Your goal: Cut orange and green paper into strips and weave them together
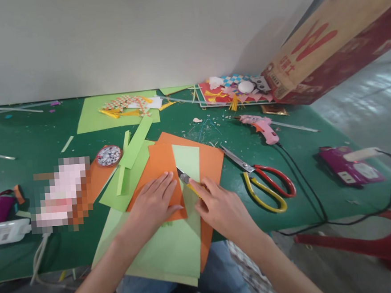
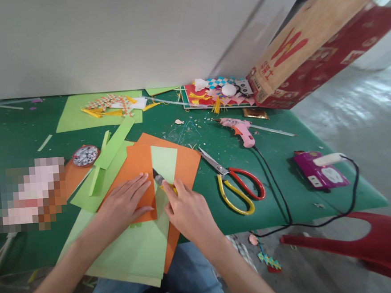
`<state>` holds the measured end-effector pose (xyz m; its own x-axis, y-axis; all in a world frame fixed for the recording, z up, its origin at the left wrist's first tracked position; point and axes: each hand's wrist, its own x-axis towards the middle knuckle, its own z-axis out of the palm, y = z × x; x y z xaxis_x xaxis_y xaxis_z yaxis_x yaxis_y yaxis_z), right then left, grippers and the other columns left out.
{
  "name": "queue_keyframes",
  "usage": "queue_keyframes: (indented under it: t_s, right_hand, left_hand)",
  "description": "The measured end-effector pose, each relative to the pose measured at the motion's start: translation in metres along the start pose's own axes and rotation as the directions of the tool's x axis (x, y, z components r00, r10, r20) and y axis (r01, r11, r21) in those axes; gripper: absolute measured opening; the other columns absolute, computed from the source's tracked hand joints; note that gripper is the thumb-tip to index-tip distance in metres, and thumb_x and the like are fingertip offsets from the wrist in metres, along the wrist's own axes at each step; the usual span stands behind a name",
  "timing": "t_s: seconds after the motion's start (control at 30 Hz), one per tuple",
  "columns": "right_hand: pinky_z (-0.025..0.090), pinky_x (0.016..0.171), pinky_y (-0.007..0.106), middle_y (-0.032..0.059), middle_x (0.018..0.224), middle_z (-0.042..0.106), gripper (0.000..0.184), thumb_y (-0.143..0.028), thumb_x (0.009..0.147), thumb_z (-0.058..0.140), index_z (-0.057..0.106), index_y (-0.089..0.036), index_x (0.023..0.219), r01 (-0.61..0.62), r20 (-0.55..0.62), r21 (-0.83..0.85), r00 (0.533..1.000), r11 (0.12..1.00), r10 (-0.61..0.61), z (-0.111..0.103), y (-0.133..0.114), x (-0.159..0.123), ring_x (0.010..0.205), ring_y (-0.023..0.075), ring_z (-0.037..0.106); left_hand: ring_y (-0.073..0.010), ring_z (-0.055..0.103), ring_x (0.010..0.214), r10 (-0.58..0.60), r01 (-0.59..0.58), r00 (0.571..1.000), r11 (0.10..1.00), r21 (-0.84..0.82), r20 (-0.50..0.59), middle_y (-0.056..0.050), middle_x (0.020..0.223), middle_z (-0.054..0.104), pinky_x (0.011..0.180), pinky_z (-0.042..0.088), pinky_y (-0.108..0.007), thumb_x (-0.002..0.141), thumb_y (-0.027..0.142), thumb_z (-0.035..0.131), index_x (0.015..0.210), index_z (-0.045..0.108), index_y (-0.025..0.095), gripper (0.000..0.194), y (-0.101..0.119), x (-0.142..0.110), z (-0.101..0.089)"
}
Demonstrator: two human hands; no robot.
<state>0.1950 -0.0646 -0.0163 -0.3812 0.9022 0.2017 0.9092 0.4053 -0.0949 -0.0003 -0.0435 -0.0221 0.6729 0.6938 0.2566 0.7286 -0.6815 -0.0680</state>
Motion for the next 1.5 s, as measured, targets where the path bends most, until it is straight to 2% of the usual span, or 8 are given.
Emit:
queue_keyframes:
  t_s: [0.13, 0.3, 0.47, 0.57, 0.67, 1.03, 1.3, 1.5]
  right_hand:
    - [0.044, 0.046, 0.023, 0.0094, 0.088, 0.060, 0.045, -0.009, 0.075, 0.040, 0.059, -0.009, 0.116, 0.030, -0.027, 0.009, 0.999, 1.000, -0.030, -0.004, -0.002, -0.008, 0.065, 0.0151, 0.060]
    - [0.044, 0.046, 0.023, 0.0078, 0.082, 0.058, 0.042, -0.008, 0.077, 0.040, 0.059, -0.008, 0.115, 0.070, -0.043, 0.038, 0.997, 0.997, -0.068, -0.007, -0.006, -0.021, 0.062, 0.0144, 0.058]
    - [0.044, 0.045, 0.023, 0.0065, 0.080, 0.056, 0.041, -0.009, 0.079, 0.040, 0.057, -0.010, 0.116, 0.069, -0.048, 0.046, 0.997, 0.997, -0.067, -0.006, -0.007, -0.026, 0.061, 0.0145, 0.058]
    - [0.045, 0.045, 0.024, 0.0071, 0.082, 0.057, 0.041, -0.009, 0.079, 0.040, 0.057, -0.009, 0.116, 0.071, -0.052, 0.050, 0.996, 0.996, -0.068, -0.005, -0.006, -0.025, 0.062, 0.0149, 0.059]
    - [0.044, 0.044, 0.024, 0.0072, 0.082, 0.057, 0.040, -0.009, 0.079, 0.039, 0.058, -0.009, 0.114, 0.062, -0.061, 0.042, 0.996, 0.997, -0.059, -0.003, -0.005, -0.023, 0.062, 0.0144, 0.059]
    - [0.043, 0.048, 0.023, 0.0088, 0.091, 0.062, 0.044, -0.010, 0.076, 0.040, 0.060, -0.012, 0.115, 0.039, -0.048, -0.020, 0.998, 0.999, -0.040, -0.002, -0.003, -0.004, 0.066, 0.0145, 0.061]
    - [0.043, 0.052, 0.023, 0.0092, 0.095, 0.062, 0.048, -0.011, 0.077, 0.042, 0.056, -0.015, 0.122, -0.007, 0.056, -0.036, 0.998, 0.999, 0.009, 0.000, 0.001, 0.010, 0.073, 0.0158, 0.063]
    - [0.042, 0.050, 0.023, 0.0098, 0.097, 0.061, 0.048, -0.013, 0.079, 0.042, 0.054, -0.017, 0.126, -0.047, 0.146, -0.055, 0.988, 0.997, 0.054, -0.002, 0.003, 0.024, 0.074, 0.0165, 0.063]
  left_hand:
    - [-0.0257, 0.053, 0.119, 0.012, -0.013, 0.999, 1.000, 0.010, 0.036, -0.015, 0.128, 0.057, 0.095, 0.045, -0.038, 0.092, 0.046, 0.038, 0.120, 0.054, 0.008, 0.050, 0.006, -0.001, -0.009]
    - [-0.0275, 0.055, 0.115, -0.027, 0.027, 1.000, 0.999, -0.023, 0.004, -0.015, 0.122, 0.061, 0.095, 0.043, -0.042, 0.091, 0.046, 0.041, 0.114, 0.058, 0.011, 0.046, 0.020, -0.007, -0.010]
    - [-0.0265, 0.061, 0.101, -0.043, 0.044, 0.998, 0.998, -0.040, 0.034, -0.013, 0.106, 0.067, 0.090, 0.046, -0.041, 0.091, 0.040, 0.045, 0.103, 0.061, 0.011, 0.035, 0.013, 0.004, -0.003]
    - [-0.0266, 0.055, 0.114, -0.072, 0.075, 0.997, 0.994, -0.081, 0.036, -0.016, 0.123, 0.059, 0.094, 0.045, -0.039, 0.087, 0.052, 0.045, 0.119, 0.052, 0.010, 0.053, 0.004, 0.010, 0.004]
    - [-0.0271, 0.047, 0.124, -0.099, 0.099, 0.995, 0.991, -0.088, 0.003, -0.018, 0.133, 0.051, 0.101, 0.040, -0.040, 0.086, 0.058, 0.041, 0.125, 0.047, 0.008, 0.064, 0.000, 0.010, 0.011]
    - [-0.0277, 0.046, 0.125, -0.089, 0.091, 0.996, 0.992, -0.091, 0.026, -0.019, 0.135, 0.049, 0.102, 0.040, -0.042, 0.084, 0.053, 0.051, 0.126, 0.045, 0.008, 0.062, 0.000, 0.008, 0.013]
    - [-0.0277, 0.046, 0.126, -0.102, 0.105, 0.994, 0.990, -0.092, 0.034, -0.019, 0.136, 0.048, 0.102, 0.040, -0.043, 0.084, 0.050, 0.053, 0.125, 0.046, 0.010, 0.057, 0.002, 0.007, 0.014]
    - [-0.0284, 0.049, 0.123, -0.084, 0.086, 0.996, 0.992, -0.087, 0.025, -0.020, 0.133, 0.051, 0.100, 0.041, -0.042, 0.083, 0.055, 0.051, 0.123, 0.048, 0.009, 0.061, 0.000, 0.010, 0.010]
